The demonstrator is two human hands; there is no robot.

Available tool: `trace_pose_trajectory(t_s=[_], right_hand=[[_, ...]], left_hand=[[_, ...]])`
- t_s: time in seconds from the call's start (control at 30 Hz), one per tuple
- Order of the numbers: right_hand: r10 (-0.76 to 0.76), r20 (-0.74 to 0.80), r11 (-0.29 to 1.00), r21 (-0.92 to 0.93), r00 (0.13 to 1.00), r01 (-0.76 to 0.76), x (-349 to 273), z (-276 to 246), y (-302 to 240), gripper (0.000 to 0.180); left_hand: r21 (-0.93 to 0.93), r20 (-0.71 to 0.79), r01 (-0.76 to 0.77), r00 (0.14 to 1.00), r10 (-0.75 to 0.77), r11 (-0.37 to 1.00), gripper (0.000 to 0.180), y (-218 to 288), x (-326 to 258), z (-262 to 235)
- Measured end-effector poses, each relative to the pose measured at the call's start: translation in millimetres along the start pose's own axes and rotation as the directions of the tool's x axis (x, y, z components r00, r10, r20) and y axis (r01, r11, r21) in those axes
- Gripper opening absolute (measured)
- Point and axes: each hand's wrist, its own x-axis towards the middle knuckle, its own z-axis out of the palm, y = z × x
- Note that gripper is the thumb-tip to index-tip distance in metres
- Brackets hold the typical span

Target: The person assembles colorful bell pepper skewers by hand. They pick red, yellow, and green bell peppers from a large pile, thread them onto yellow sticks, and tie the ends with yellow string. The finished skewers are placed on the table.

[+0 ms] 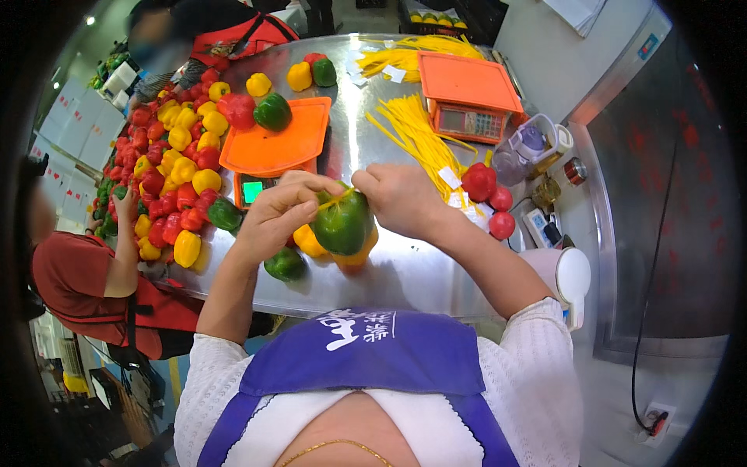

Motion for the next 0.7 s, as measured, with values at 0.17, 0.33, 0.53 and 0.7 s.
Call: trace_pose_trajectory(t_s=[0.17, 0.33, 0.53, 0.7], right_hand=[[0.047, -0.029, 0.999, 0.023, 0.998, -0.046, -7.5, 2.8, 5.1, 0.007], [0.066, -0.037, 0.992, 0.109, 0.997, -0.062, -4.0, -14.3, -5.7, 0.008], [0.209, 0.095, 0.879, 0.417, 0.973, -0.23, 4.3, -41.3, -18.6, 0.011], [0.32, 0.026, 0.673, 0.697, 0.947, -0.246, 6.6, -35.7, -15.0, 0.009]], left_hand=[[-0.185, -0.057, 0.061, 0.996, -0.073, 0.981, 0.015, -18.4, 15.2, 14.5], [0.021, -0.192, 0.105, 0.976, -0.099, 0.994, 0.011, -10.6, 19.1, 24.5], [0.367, -0.099, -0.152, 0.974, 0.202, 0.917, 0.016, 3.3, 28.4, 30.3], [0.286, -0.154, -0.107, 0.976, 0.156, 0.952, 0.013, -6.5, 28.7, 29.2]])
